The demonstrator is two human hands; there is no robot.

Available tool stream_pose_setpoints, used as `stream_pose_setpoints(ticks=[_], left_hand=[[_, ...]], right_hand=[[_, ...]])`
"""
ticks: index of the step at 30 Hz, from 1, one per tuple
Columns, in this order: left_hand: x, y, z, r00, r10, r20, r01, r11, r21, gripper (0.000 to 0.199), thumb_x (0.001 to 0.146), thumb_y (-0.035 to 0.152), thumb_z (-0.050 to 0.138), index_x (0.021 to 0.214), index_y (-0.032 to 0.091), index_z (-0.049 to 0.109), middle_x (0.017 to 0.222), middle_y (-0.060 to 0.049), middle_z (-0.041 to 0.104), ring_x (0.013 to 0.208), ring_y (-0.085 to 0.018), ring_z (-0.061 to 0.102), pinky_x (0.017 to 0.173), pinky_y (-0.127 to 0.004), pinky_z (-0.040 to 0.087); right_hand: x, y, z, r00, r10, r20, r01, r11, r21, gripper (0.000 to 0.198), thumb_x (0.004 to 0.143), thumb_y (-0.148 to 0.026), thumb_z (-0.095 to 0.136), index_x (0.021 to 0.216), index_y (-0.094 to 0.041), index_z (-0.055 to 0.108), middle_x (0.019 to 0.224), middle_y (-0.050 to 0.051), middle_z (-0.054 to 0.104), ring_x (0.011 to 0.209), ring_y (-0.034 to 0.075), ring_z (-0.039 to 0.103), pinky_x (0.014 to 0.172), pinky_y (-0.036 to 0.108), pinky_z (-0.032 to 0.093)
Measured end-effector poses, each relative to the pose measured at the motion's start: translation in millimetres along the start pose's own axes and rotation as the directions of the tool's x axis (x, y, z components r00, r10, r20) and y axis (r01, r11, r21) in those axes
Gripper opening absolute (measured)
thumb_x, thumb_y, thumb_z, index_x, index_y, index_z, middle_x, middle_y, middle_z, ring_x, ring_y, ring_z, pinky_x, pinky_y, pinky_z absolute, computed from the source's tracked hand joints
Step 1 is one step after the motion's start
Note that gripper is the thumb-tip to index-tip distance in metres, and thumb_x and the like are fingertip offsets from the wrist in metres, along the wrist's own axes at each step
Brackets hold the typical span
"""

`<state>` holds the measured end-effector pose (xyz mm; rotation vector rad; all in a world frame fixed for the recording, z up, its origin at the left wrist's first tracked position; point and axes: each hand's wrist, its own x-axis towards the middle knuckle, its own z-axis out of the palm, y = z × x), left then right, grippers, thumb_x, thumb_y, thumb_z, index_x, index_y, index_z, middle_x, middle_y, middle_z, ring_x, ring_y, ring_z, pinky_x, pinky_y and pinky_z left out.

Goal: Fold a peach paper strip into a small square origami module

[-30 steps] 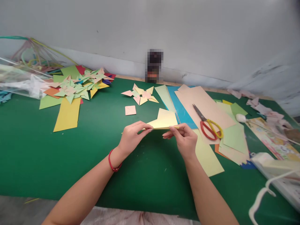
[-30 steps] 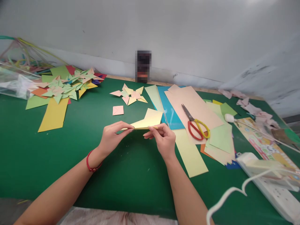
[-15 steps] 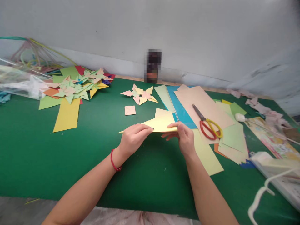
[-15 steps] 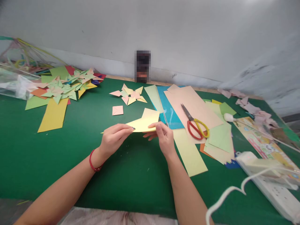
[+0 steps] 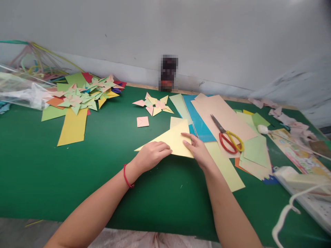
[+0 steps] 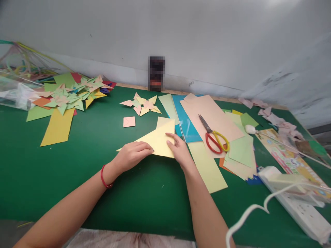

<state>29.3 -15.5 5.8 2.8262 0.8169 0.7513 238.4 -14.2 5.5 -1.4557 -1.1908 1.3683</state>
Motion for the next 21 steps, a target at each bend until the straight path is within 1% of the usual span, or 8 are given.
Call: stream_pose_setpoints(ticks=[4, 8, 11, 13, 15, 16, 19, 21], left_hand=[[1, 4, 8, 0.987, 0.029, 0.160, -0.031, 0.999, 0.011, 0.021, 0.087, 0.010, 0.037, 0.088, 0.015, 0.057, 0.098, -0.004, 0.063, 0.087, -0.015, 0.059, 0.071, -0.026, 0.048], [2, 8, 17, 0.977, 0.069, 0.202, -0.068, 0.998, -0.009, 0.022, 0.087, 0.011, 0.036, 0.090, 0.014, 0.057, 0.113, -0.007, 0.059, 0.097, -0.017, 0.057, 0.081, -0.029, 0.048], [2, 9, 20, 0.974, 0.098, 0.205, -0.093, 0.995, -0.036, 0.024, 0.088, 0.012, 0.035, 0.088, 0.014, 0.059, 0.113, -0.007, 0.060, 0.102, -0.018, 0.056, 0.089, -0.031, 0.045], [2, 9, 22, 0.973, 0.108, 0.204, -0.098, 0.993, -0.057, 0.025, 0.089, 0.013, 0.035, 0.086, 0.014, 0.059, 0.108, -0.006, 0.062, 0.102, -0.018, 0.056, 0.092, -0.032, 0.043], [2, 9, 22, 0.972, 0.112, 0.206, -0.097, 0.992, -0.079, 0.024, 0.089, 0.013, 0.035, 0.085, 0.014, 0.059, 0.104, -0.006, 0.063, 0.101, -0.019, 0.057, 0.091, -0.032, 0.044], [2, 9, 22, 0.971, 0.109, 0.212, -0.092, 0.992, -0.088, 0.024, 0.089, 0.013, 0.036, 0.084, 0.014, 0.059, 0.103, -0.006, 0.064, 0.100, -0.018, 0.057, 0.089, -0.032, 0.045], [2, 9, 22, 0.969, 0.072, 0.237, -0.049, 0.994, -0.101, 0.021, 0.087, 0.012, 0.037, 0.082, 0.015, 0.058, 0.092, -0.006, 0.066, 0.089, -0.017, 0.061, 0.080, -0.031, 0.048], [1, 10, 22, 0.968, 0.057, 0.243, -0.031, 0.994, -0.106, 0.021, 0.087, 0.011, 0.038, 0.080, 0.015, 0.057, 0.087, -0.006, 0.066, 0.084, -0.016, 0.061, 0.078, -0.030, 0.049]], right_hand=[[6, 11, -4, 0.999, 0.040, -0.023, -0.040, 0.999, 0.005, 0.052, 0.072, -0.030, 0.059, 0.121, -0.021, 0.045, 0.085, 0.007, 0.068, 0.069, 0.021, 0.065, 0.062, 0.036, 0.053], [9, 17, -10, 0.998, -0.023, -0.065, 0.012, 0.984, -0.176, 0.046, 0.071, -0.027, 0.059, 0.116, -0.020, 0.050, 0.080, 0.005, 0.067, 0.068, 0.020, 0.064, 0.061, 0.035, 0.053], [8, 15, -12, 0.967, -0.183, -0.175, 0.096, 0.906, -0.413, 0.039, 0.076, -0.029, 0.055, 0.113, -0.017, 0.053, 0.091, 0.009, 0.065, 0.076, 0.022, 0.063, 0.068, 0.039, 0.052], [6, 11, -9, 0.901, -0.371, -0.227, 0.186, 0.800, -0.570, 0.038, 0.081, -0.033, 0.050, 0.115, -0.017, 0.052, 0.108, 0.012, 0.060, 0.096, 0.024, 0.058, 0.082, 0.042, 0.048], [4, 9, 0, 0.838, -0.523, -0.156, 0.295, 0.673, -0.678, 0.041, 0.084, -0.035, 0.045, 0.121, -0.018, 0.048, 0.126, 0.012, 0.048, 0.118, 0.024, 0.043, 0.097, 0.043, 0.036], [3, 9, 6, 0.829, -0.554, -0.076, 0.350, 0.620, -0.702, 0.042, 0.086, -0.036, 0.044, 0.124, -0.019, 0.045, 0.133, 0.010, 0.042, 0.125, 0.023, 0.035, 0.102, 0.042, 0.030], [3, 16, 25, 0.845, -0.486, 0.223, 0.491, 0.538, -0.685, 0.046, 0.088, -0.039, 0.038, 0.131, -0.023, 0.037, 0.145, 0.004, 0.023, 0.133, 0.019, 0.019, 0.106, 0.038, 0.025], [8, 22, 33, 0.831, -0.426, 0.359, 0.547, 0.506, -0.667, 0.045, 0.091, -0.040, 0.030, 0.133, -0.026, 0.034, 0.145, 0.001, 0.022, 0.134, 0.018, 0.014, 0.108, 0.040, 0.019]])
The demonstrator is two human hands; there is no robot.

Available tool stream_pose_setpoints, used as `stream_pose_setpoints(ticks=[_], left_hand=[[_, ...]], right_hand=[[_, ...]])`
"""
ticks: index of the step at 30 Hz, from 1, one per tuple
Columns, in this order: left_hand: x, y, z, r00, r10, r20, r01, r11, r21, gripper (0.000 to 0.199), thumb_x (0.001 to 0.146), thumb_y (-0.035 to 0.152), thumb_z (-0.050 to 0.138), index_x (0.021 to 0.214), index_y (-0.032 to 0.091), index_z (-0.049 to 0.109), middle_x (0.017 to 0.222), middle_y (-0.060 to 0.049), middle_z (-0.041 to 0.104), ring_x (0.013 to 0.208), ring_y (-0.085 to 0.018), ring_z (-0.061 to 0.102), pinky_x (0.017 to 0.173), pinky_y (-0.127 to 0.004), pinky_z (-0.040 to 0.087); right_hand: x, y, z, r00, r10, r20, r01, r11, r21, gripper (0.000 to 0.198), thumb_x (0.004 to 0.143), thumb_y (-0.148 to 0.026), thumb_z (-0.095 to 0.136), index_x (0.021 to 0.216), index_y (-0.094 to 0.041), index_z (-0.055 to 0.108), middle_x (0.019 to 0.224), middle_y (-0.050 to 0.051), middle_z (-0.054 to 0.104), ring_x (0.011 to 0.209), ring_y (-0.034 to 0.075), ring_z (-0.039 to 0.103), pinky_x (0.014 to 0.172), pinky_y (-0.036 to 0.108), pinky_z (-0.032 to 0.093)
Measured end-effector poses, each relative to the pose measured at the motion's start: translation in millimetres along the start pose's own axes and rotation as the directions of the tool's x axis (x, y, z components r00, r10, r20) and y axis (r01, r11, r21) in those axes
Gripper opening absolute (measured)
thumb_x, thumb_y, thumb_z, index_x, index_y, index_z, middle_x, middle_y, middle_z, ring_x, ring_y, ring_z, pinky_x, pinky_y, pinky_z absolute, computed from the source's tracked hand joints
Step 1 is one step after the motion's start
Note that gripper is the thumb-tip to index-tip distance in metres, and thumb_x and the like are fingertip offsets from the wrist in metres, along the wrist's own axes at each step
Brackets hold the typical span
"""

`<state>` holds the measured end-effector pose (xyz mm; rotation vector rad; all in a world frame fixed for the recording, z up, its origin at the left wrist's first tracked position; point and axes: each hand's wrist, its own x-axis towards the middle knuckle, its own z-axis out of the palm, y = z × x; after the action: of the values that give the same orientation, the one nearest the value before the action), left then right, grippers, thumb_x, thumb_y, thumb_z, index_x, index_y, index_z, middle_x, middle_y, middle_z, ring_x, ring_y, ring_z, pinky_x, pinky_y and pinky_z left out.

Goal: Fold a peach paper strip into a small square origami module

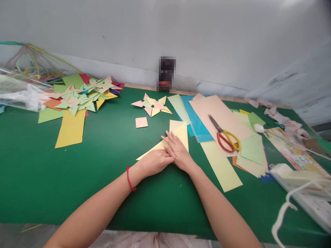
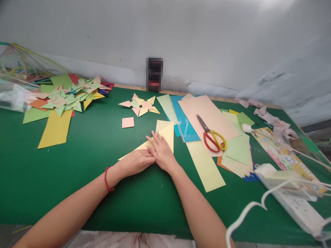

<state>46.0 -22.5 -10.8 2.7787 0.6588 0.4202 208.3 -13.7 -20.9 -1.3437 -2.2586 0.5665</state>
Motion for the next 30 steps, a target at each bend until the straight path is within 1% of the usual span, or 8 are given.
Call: stream_pose_setpoints(ticks=[2, 4, 9, 14, 17, 20, 24, 30], left_hand=[[0, 0, 0, 1.000, 0.011, -0.015, -0.011, 1.000, -0.007, 0.021, 0.086, 0.010, 0.038, 0.077, 0.015, 0.056, 0.086, -0.006, 0.066, 0.086, -0.016, 0.061, 0.080, -0.030, 0.049], [0, 1, 1, 0.999, 0.026, -0.043, -0.026, 1.000, -0.011, 0.022, 0.086, 0.010, 0.038, 0.076, 0.015, 0.056, 0.089, -0.006, 0.065, 0.093, -0.017, 0.059, 0.084, -0.031, 0.048], [-3, 0, 5, 0.995, 0.034, -0.095, -0.035, 0.999, -0.010, 0.022, 0.088, 0.011, 0.035, 0.087, 0.015, 0.057, 0.095, -0.007, 0.065, 0.100, -0.017, 0.058, 0.088, -0.033, 0.047], [-4, 1, 6, 0.996, 0.024, -0.086, -0.022, 0.999, 0.028, 0.023, 0.088, 0.010, 0.035, 0.094, 0.014, 0.057, 0.101, -0.008, 0.064, 0.102, -0.017, 0.057, 0.092, -0.032, 0.045], [-3, 1, 6, 0.997, 0.025, -0.076, -0.023, 0.999, 0.033, 0.022, 0.088, 0.009, 0.036, 0.092, 0.014, 0.057, 0.103, -0.008, 0.064, 0.102, -0.017, 0.057, 0.093, -0.032, 0.043], [-3, 1, 6, 0.997, 0.024, -0.079, -0.022, 0.999, 0.025, 0.020, 0.087, 0.009, 0.038, 0.091, 0.015, 0.057, 0.102, -0.008, 0.064, 0.100, -0.016, 0.058, 0.092, -0.032, 0.044], [-3, 1, 7, 0.996, 0.013, -0.083, -0.011, 1.000, 0.025, 0.019, 0.088, 0.011, 0.038, 0.093, 0.016, 0.056, 0.099, -0.008, 0.064, 0.098, -0.016, 0.059, 0.091, -0.032, 0.045], [-3, 2, 4, 0.997, -0.017, -0.073, 0.020, 0.999, 0.034, 0.019, 0.089, 0.016, 0.037, 0.095, 0.015, 0.056, 0.097, -0.008, 0.064, 0.095, -0.016, 0.060, 0.088, -0.031, 0.045]], right_hand=[[4, 6, 5, 1.000, 0.019, 0.024, -0.019, 1.000, -0.009, 0.048, 0.091, -0.042, 0.026, 0.136, -0.024, 0.029, 0.146, 0.001, 0.018, 0.134, 0.017, 0.010, 0.108, 0.039, 0.019], [9, 13, 5, 0.998, 0.059, 0.002, -0.059, 0.998, -0.040, 0.051, 0.091, -0.045, 0.024, 0.137, -0.022, 0.027, 0.147, 0.002, 0.017, 0.135, 0.016, 0.009, 0.108, 0.038, 0.019], [22, 26, 5, 0.994, 0.101, -0.036, -0.106, 0.973, -0.205, 0.058, 0.090, -0.049, 0.024, 0.138, -0.016, 0.026, 0.147, 0.006, 0.015, 0.135, 0.018, 0.007, 0.108, 0.036, 0.016], [41, 35, 8, 0.975, 0.197, -0.106, -0.221, 0.915, -0.337, 0.063, 0.089, -0.054, 0.020, 0.139, -0.016, 0.023, 0.148, 0.008, 0.010, 0.135, 0.020, 0.006, 0.108, 0.038, 0.013], [55, 43, 7, 0.958, 0.267, -0.109, -0.288, 0.887, -0.360, 0.065, 0.088, -0.056, 0.017, 0.139, -0.017, 0.021, 0.148, 0.008, 0.009, 0.135, 0.021, 0.005, 0.107, 0.040, 0.012], [64, 49, 6, 0.946, 0.304, -0.113, -0.324, 0.872, -0.366, 0.067, 0.087, -0.058, 0.015, 0.139, -0.016, 0.021, 0.148, 0.009, 0.009, 0.135, 0.021, 0.005, 0.107, 0.040, 0.012], [68, 53, 5, 0.940, 0.317, -0.124, -0.340, 0.860, -0.380, 0.067, 0.087, -0.059, 0.014, 0.140, -0.018, 0.020, 0.148, 0.008, 0.009, 0.135, 0.021, 0.006, 0.106, 0.040, 0.013], [68, 53, 8, 0.945, 0.292, -0.146, -0.326, 0.851, -0.412, 0.064, 0.087, -0.057, 0.020, 0.138, -0.019, 0.026, 0.148, 0.008, 0.012, 0.134, 0.023, 0.009, 0.106, 0.039, 0.013]])
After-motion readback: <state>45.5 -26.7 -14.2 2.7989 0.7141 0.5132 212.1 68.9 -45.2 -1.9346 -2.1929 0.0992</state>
